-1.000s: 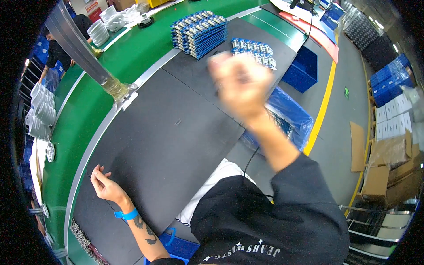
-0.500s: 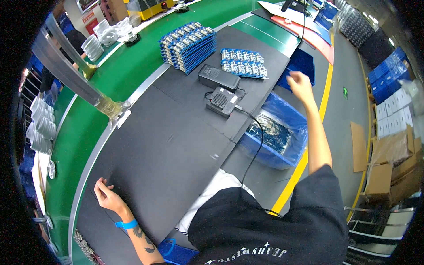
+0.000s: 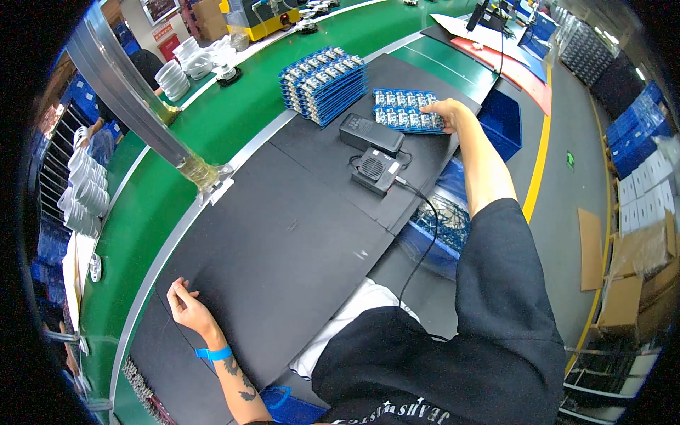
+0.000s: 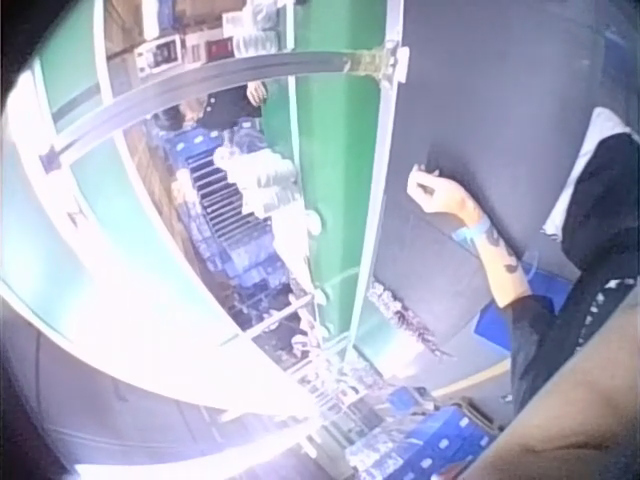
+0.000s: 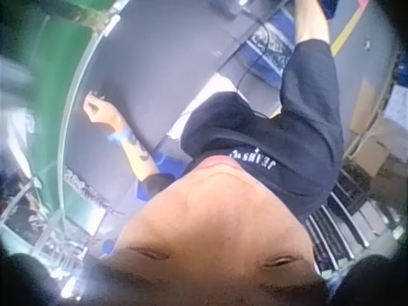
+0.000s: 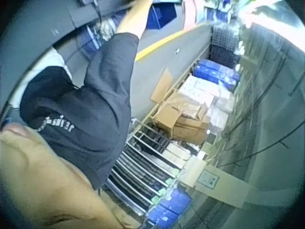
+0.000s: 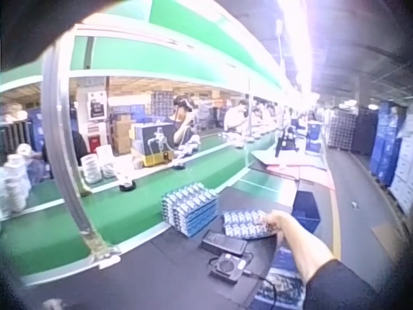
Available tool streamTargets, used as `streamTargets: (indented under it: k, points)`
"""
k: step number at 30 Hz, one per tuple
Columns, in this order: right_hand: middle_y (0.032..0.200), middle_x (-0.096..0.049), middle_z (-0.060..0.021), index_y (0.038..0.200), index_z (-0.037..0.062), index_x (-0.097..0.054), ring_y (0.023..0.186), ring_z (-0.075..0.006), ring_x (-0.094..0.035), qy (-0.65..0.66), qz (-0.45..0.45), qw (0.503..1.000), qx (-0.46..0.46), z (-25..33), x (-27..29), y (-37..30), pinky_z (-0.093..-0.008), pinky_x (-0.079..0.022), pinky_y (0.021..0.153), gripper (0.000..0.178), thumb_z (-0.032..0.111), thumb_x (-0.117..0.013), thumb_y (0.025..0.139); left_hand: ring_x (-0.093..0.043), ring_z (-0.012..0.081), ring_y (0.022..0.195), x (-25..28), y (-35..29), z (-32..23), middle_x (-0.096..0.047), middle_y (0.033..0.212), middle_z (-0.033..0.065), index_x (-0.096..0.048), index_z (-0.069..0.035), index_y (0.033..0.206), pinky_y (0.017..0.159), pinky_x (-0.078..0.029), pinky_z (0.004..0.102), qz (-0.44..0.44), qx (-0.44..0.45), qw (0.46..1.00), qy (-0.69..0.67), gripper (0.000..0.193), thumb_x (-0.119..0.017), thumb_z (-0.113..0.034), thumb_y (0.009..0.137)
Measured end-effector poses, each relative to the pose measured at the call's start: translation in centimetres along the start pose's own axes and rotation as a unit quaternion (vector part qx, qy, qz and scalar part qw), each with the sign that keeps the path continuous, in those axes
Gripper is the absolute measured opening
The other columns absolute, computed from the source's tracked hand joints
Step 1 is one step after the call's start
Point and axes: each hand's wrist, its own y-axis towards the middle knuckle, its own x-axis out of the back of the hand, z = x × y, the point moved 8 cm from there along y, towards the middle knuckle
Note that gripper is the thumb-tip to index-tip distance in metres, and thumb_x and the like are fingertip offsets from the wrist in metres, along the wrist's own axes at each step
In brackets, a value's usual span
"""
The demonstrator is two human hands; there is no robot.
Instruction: The person assembles circuit board components with wiring by hand, organizing them into a stack on an assembly line table.
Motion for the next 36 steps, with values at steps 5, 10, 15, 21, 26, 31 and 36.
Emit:
streamTargets:
  k: [5,10,15,21,26,31,36]
  points:
    - [0.118,-0.056,-0.0209,0.124,-0.0033,-0.044,0.109,-0.0286,-0.057,0.163,0.024,0.984,0.062,0.7,-0.8,-2.2,-0.0473,-0.051,0.088,0.064,0.026,-0.075,0.076,-0.061,0.0137,0.079,0.1,0.0,0.1,-0.063,0.095,0.0081,-0.063,0.001,0.095,0.055,-0.048,0.0213,0.007,0.003,1.0,-0.003,0.019,-0.051,-0.013,0.096]
    - [0.102,-0.064,-0.0125,0.112,-0.0007,-0.056,0.093,-0.0237,-0.062,0.218,-0.059,0.965,0.136,0.5,2.4,-1.2,-0.0476,-0.05,0.086,0.042,0.024,-0.068,0.081,-0.061,0.0123,0.079,-0.2,-0.2,-0.2,-0.064,0.093,0.0069,-0.063,0.001,0.095,0.055,-0.048,0.0211,0.001,0.013,1.0,-0.016,0.02,-0.051,-0.014,0.096]
    - [0.095,-0.067,-0.0051,0.106,0.0053,-0.062,0.083,-0.0139,-0.063,0.285,-0.019,0.929,0.235,3.3,5.1,-2.7,-0.0377,-0.048,0.081,0.035,0.032,-0.066,0.083,-0.06,0.0117,0.078,-0.5,-0.1,0.0,-0.061,0.093,0.0056,-0.062,0.002,0.091,0.054,-0.048,0.0205,0.008,0.028,0.999,-0.03,0.017,-0.051,-0.011,0.095]
    - [0.092,-0.067,-0.0057,0.105,0.003,-0.063,0.081,-0.0153,-0.062,0.28,0.049,0.908,0.308,14.8,2.8,-4.1,-0.0369,-0.048,0.077,0.037,0.028,-0.072,0.08,-0.06,0.0106,0.078,-0.8,0.1,0.2,-0.06,0.095,0.005,-0.062,0.001,0.091,0.052,-0.047,0.0204,0.012,0.031,0.999,-0.032,0.016,-0.051,-0.01,0.095]
    - [0.097,-0.066,-0.0053,0.104,0.0066,-0.063,0.084,-0.0172,-0.06,0.219,0.165,0.917,0.29,22.4,-3.6,-2.2,-0.0391,-0.045,0.077,0.035,0.026,-0.074,0.078,-0.059,0.0091,0.073,-0.2,0.0,0.1,-0.059,0.091,0.0033,-0.063,0.002,0.088,0.052,-0.046,0.0191,-0.008,0.039,0.998,-0.042,0.015,-0.053,-0.009,0.093]
    - [0.103,-0.066,-0.008,0.108,0.0061,-0.061,0.089,-0.0198,-0.061,0.146,0.192,0.937,0.254,23.4,-7.7,-0.2,-0.0416,-0.048,0.079,0.041,0.028,-0.075,0.076,-0.059,0.0104,0.07,-0.4,0.0,-0.7,-0.06,0.089,0.0065,-0.062,0.003,0.084,0.051,-0.045,0.0197,-0.002,0.016,1.0,-0.021,0.015,-0.052,-0.005,0.092]
    - [0.101,-0.066,-0.0153,0.105,-0.0043,-0.062,0.088,-0.0235,-0.063,0.0,0.022,0.955,0.294,24.8,-7.9,-0.3,-0.0378,-0.049,0.08,0.052,0.029,-0.08,0.07,-0.059,0.011,0.071,-0.1,0.0,-0.7,-0.06,0.089,0.0065,-0.062,0.003,0.084,0.05,-0.047,0.0205,-0.004,0.018,1.0,-0.011,0.014,-0.053,-0.005,0.092]
